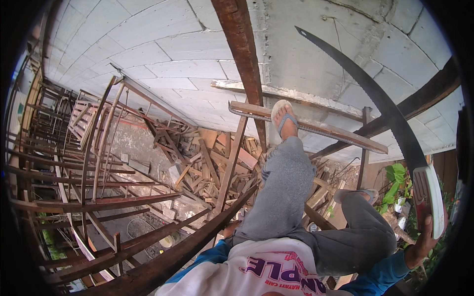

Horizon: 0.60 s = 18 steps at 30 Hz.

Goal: The person saws through a wooden beam by hand while standing on a wooden scaffold.

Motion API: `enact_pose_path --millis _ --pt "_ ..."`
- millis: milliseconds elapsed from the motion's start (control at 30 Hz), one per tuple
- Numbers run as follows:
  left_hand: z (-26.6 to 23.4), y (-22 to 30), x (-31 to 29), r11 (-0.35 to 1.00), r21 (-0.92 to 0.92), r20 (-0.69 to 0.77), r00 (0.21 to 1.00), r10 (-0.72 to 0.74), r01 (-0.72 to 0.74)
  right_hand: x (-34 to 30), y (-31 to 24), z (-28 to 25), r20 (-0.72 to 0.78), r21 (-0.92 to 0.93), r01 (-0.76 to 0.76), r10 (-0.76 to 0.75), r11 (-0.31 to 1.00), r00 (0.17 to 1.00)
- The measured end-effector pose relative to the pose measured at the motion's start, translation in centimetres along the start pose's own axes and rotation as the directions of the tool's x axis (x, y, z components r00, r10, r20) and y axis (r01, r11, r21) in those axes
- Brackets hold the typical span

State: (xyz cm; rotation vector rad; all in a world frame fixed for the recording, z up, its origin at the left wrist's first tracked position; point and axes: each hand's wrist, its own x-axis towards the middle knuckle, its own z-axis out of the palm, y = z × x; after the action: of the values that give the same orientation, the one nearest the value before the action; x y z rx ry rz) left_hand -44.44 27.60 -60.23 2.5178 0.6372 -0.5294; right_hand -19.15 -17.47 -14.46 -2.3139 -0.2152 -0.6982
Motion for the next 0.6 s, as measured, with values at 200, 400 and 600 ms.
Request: enact_pose_path --millis 200,400,600 --pt "0.8 -0.9 -5.3 0.997 0.076 0.052 0.998 -0.026 0.022 0.7 10.2 1.3 0.423 0.032 -0.187 0.156 0.982 0.893" --pt "1.1 0.4 -6.9 0.996 0.078 0.027 0.999 0.029 -0.031 1.7 13.2 5.6 0.502 0.023 -0.402 0.337 0.916 0.796" --pt "0.4 1.8 -7.0 0.996 0.032 0.233 0.968 -0.093 0.088 2.2 12.3 6.0 0.488 -0.056 -0.529 0.486 0.847 0.725"
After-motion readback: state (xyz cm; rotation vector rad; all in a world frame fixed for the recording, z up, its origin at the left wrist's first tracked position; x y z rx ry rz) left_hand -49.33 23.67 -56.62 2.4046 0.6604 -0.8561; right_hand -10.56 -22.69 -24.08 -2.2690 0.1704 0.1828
